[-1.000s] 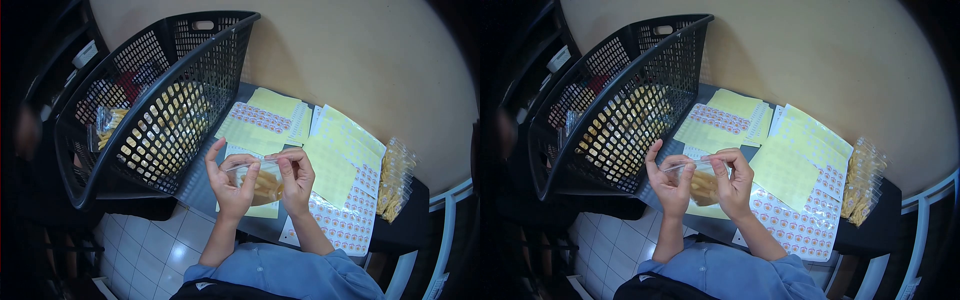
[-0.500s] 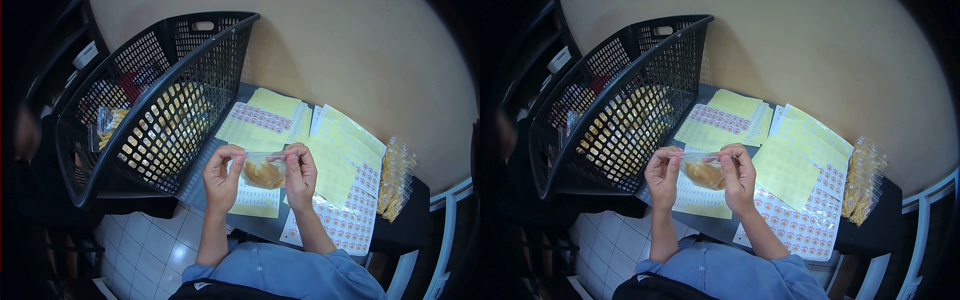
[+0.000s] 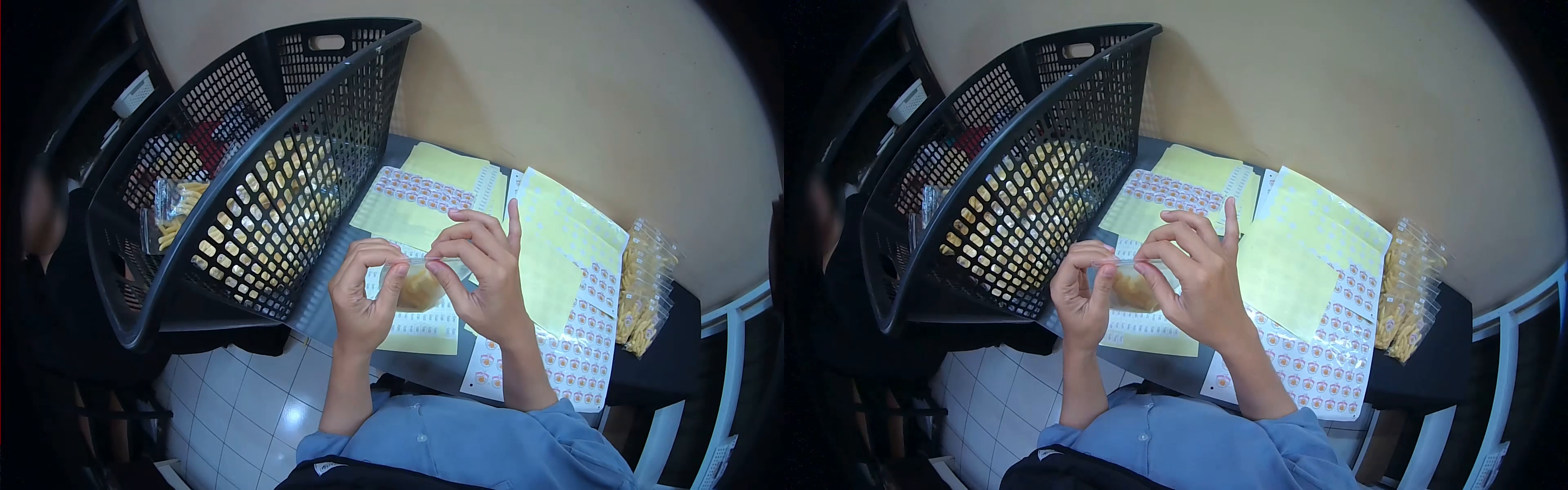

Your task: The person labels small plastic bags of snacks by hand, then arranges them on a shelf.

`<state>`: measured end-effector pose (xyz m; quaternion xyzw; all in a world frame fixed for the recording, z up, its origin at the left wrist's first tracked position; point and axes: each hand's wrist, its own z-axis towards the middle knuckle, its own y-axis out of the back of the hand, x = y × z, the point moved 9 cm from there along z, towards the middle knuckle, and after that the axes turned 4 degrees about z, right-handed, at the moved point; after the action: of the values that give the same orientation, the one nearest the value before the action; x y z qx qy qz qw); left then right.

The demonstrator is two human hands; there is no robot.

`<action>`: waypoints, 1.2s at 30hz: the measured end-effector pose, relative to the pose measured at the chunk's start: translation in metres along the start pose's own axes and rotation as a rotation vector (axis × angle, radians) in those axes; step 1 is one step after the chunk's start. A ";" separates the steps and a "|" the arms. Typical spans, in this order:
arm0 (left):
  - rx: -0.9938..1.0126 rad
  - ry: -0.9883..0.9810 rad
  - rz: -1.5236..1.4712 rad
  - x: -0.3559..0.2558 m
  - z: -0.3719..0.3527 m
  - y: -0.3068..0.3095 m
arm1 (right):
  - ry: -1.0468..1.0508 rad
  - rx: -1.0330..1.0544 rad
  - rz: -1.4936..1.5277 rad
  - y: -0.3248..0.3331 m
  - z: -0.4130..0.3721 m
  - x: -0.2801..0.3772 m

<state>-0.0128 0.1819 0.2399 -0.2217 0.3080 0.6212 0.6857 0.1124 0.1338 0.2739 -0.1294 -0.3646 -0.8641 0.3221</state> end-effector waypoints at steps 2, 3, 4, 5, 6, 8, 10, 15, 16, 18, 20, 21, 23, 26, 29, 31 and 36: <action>0.019 0.004 0.006 0.000 0.002 0.000 | 0.003 -0.009 -0.008 -0.001 0.001 0.002; 0.024 0.019 0.008 -0.002 0.003 0.000 | 0.005 -0.020 -0.018 -0.001 0.001 0.002; 0.029 0.033 0.010 -0.003 0.004 0.000 | 0.006 -0.017 -0.018 -0.002 0.002 0.003; 0.028 0.035 0.011 -0.001 0.005 0.000 | 0.013 -0.015 -0.025 -0.004 0.002 0.004; 0.058 0.012 0.035 0.000 0.004 -0.001 | 0.021 -0.012 -0.032 -0.005 0.002 0.004; 0.088 -0.010 0.061 -0.001 0.004 -0.002 | 0.027 -0.021 -0.027 -0.007 0.002 0.006; 0.135 -0.004 0.092 0.000 0.003 -0.005 | 0.032 -0.032 -0.022 -0.008 0.002 0.006; 0.133 -0.007 0.110 0.000 0.005 -0.005 | 0.057 -0.048 -0.051 -0.009 0.002 0.007; 0.121 0.005 0.107 0.001 0.005 -0.004 | 0.057 -0.049 -0.051 -0.009 0.002 0.007; 0.123 0.010 0.103 0.002 0.006 -0.005 | 0.059 -0.057 -0.054 -0.009 0.001 0.006; 0.124 0.016 0.101 0.003 0.006 -0.006 | 0.060 -0.057 -0.058 -0.010 0.001 0.005; 0.126 0.015 0.107 0.002 0.006 -0.007 | 0.062 -0.057 -0.063 -0.010 0.000 0.005; 0.129 0.013 0.113 0.001 0.007 -0.008 | 0.064 -0.054 -0.075 -0.010 0.000 0.004; 0.106 0.024 0.143 0.001 0.005 -0.009 | 0.067 -0.053 -0.086 -0.011 -0.001 0.003; 0.092 0.041 0.133 0.004 0.003 -0.009 | 0.067 -0.053 -0.093 -0.011 -0.003 0.001; 0.096 0.048 0.143 0.006 0.002 -0.010 | 0.064 -0.050 -0.101 -0.011 -0.004 0.000; 0.101 0.085 0.097 0.011 0.000 -0.013 | 0.050 -0.054 -0.114 -0.010 -0.005 -0.001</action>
<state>0.0008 0.1877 0.2315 -0.1978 0.3778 0.6275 0.6515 0.1063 0.1358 0.2648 -0.0956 -0.3396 -0.8935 0.2778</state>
